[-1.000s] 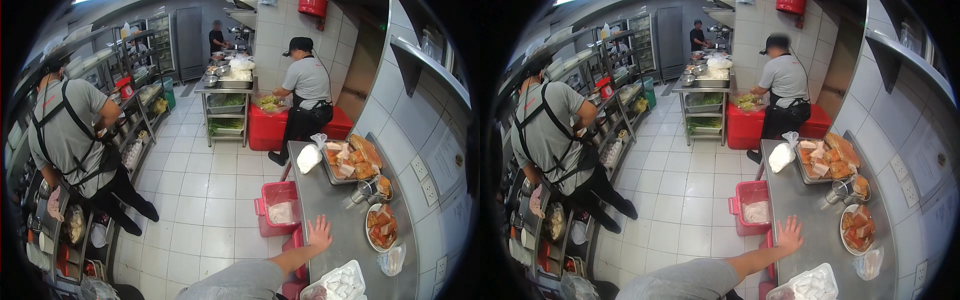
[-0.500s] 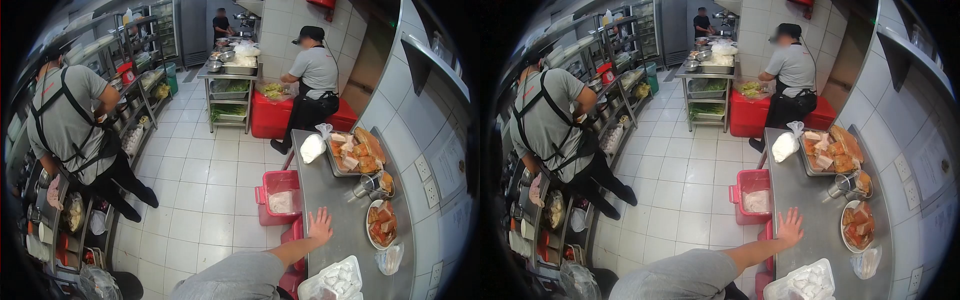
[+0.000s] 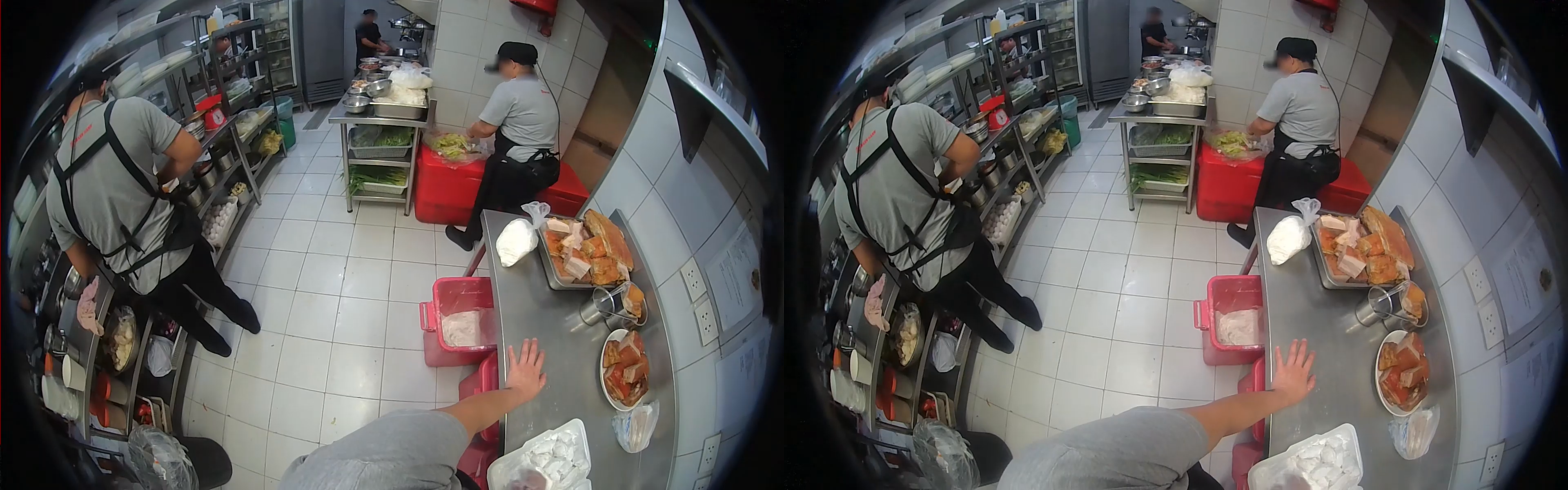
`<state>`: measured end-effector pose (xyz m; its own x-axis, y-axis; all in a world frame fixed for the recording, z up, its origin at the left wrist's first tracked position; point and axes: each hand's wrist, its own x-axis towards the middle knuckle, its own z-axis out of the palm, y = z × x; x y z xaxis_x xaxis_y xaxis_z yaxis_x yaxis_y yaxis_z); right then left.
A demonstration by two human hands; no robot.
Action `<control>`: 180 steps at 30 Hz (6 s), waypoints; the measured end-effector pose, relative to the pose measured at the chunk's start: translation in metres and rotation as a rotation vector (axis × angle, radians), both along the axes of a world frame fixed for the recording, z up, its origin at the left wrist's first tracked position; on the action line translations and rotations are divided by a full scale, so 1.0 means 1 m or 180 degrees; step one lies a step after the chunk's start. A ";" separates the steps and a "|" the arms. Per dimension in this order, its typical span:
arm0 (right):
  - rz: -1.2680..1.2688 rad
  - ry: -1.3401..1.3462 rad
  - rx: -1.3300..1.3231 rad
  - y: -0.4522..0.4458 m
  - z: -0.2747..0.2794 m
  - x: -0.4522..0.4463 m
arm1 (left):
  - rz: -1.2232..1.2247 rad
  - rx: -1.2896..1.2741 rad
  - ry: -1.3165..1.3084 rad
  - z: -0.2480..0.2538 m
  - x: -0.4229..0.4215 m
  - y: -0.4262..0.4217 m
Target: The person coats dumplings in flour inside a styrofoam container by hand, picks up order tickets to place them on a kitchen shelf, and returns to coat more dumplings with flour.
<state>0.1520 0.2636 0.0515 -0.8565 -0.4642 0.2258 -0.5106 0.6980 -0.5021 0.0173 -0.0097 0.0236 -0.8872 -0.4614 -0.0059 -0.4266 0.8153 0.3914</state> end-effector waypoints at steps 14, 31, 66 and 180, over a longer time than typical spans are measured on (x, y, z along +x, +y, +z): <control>0.0354 -0.0661 0.0435 -0.011 -0.014 -0.023 | -0.0011 0.0051 0.0043 -0.005 -0.003 -0.001; -0.0279 -0.0452 0.1153 0.013 -0.010 -0.008 | -0.0026 0.0050 0.0014 -0.001 -0.001 -0.002; -0.1121 -0.1043 -0.0354 0.001 -0.007 -0.003 | -0.0047 -0.0738 0.0181 -0.023 -0.013 0.011; -0.0934 -0.0849 0.0915 0.005 -0.033 0.032 | -0.0080 -0.0670 0.0136 -0.020 -0.013 0.011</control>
<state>0.1842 0.2690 0.0190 -0.9710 -0.2061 -0.1212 -0.1516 0.9227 -0.3545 0.0039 0.0012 0.0036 -0.8958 -0.4261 0.1262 -0.3918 0.8912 0.2285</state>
